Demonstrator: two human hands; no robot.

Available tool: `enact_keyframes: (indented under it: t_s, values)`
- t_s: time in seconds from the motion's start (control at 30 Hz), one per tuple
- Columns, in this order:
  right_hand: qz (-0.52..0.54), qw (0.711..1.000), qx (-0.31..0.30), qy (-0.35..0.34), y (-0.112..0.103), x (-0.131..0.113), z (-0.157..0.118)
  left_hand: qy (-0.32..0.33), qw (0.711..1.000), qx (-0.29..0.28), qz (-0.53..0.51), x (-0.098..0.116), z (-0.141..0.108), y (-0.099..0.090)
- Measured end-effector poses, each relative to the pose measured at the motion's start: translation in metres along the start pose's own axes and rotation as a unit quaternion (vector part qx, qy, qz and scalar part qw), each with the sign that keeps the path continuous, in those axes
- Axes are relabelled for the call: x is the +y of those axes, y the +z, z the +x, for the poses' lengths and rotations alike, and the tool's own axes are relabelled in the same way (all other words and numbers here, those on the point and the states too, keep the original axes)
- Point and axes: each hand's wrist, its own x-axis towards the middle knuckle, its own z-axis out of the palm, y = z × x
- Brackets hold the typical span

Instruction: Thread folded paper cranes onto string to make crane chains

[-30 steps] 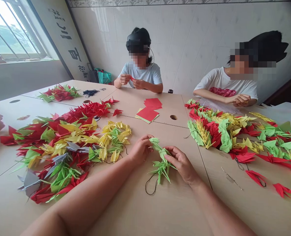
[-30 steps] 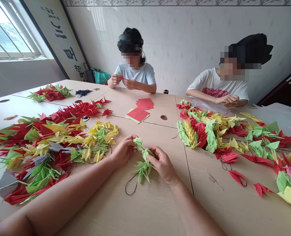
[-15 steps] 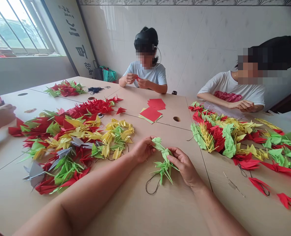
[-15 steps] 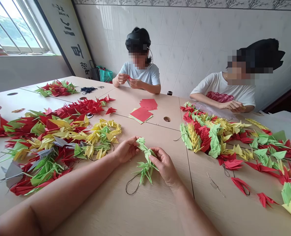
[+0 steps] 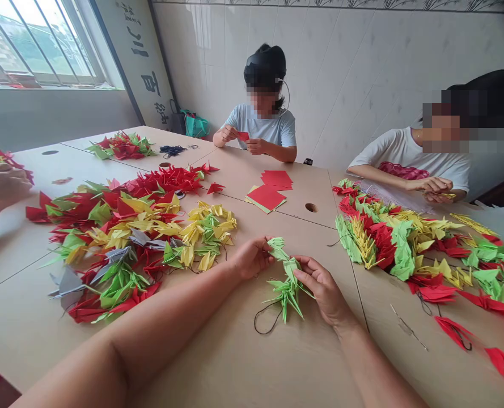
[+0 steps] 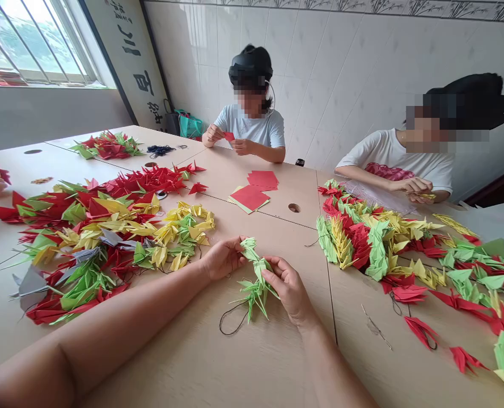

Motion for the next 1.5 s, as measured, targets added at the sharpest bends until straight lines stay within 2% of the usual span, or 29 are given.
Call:
enact_keyframes:
  t_s: [0.6,0.93,1.17,1.37,1.5]
  values:
    - [0.011,1.0,-0.007,0.021,-0.003,-0.004,-0.002,-0.003,1.0,-0.001,0.005,-0.001,-0.001,0.001]
    - [-0.02,1.0,-0.002,-0.002,0.0,-0.001,0.0,0.045,0.999,-0.007,0.007,-0.006,-0.001,0.002]
    - [-0.026,0.999,-0.002,-0.02,0.001,0.0,0.0,0.081,0.993,-0.023,0.077,-0.009,-0.006,0.007]
    - [0.002,0.999,0.02,-0.025,0.002,-0.001,0.0,0.104,0.989,-0.01,0.105,-0.011,-0.007,0.006]
    - [0.011,0.999,0.038,-0.028,0.001,0.002,0.001,0.133,0.982,-0.029,0.128,-0.013,-0.006,0.005]
